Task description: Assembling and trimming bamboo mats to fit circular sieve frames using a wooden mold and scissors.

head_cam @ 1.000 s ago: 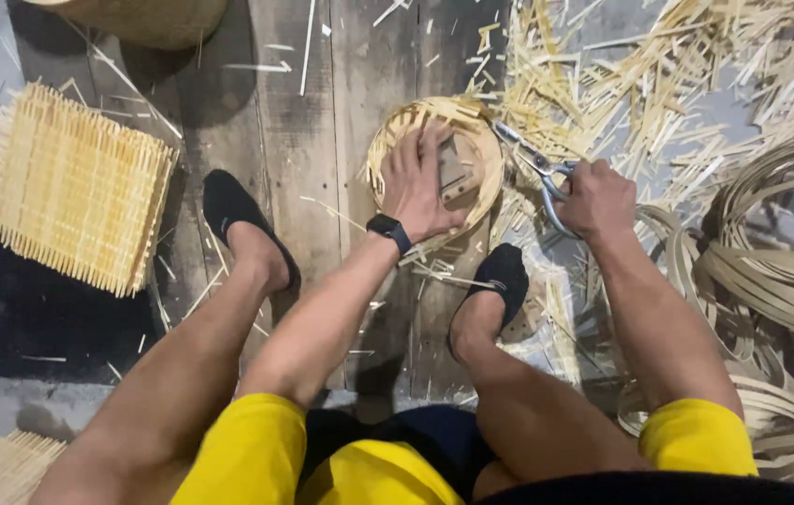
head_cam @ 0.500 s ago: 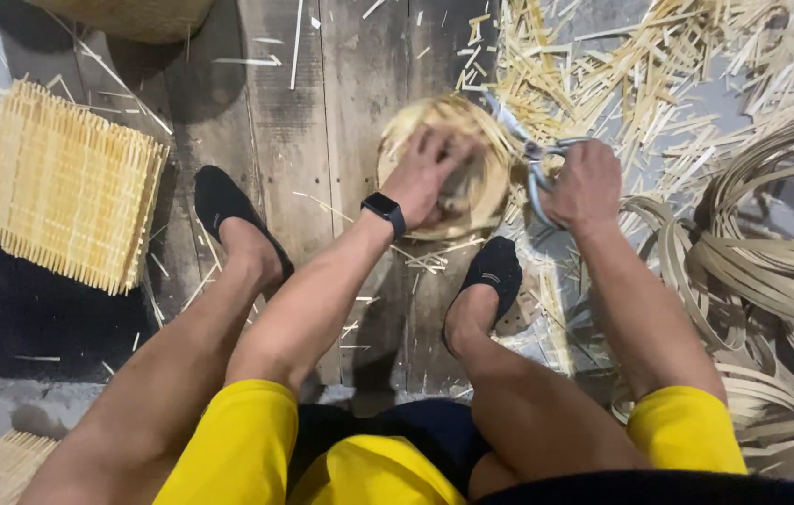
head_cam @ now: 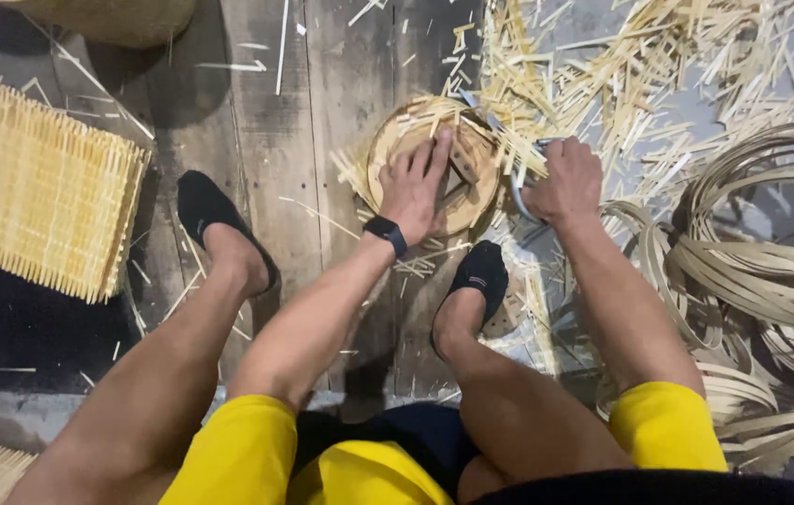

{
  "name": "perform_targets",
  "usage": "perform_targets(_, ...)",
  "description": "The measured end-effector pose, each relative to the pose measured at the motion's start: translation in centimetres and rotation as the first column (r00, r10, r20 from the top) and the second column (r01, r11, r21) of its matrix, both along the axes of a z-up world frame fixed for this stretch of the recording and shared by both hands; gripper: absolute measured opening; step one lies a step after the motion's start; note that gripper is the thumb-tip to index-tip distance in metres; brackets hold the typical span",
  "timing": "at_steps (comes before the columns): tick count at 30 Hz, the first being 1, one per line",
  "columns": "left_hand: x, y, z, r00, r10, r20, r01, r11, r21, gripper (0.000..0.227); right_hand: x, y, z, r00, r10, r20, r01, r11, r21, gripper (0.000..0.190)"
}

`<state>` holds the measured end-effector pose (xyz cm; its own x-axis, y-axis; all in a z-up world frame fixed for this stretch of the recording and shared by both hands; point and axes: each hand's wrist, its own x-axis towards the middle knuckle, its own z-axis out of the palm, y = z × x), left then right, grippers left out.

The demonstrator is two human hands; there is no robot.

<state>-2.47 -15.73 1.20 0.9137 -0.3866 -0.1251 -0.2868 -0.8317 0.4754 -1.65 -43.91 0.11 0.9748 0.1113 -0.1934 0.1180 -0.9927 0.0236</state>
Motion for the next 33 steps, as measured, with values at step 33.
perform_targets(33, 0.4, 0.6, 2.7, 0.994, 0.021, -0.104, -0.020, 1.000, 0.015, 0.086, -1.1, -2.1, -2.3, 0.996, -0.024, -0.088, 0.024, 1.000, -0.006, 0.043)
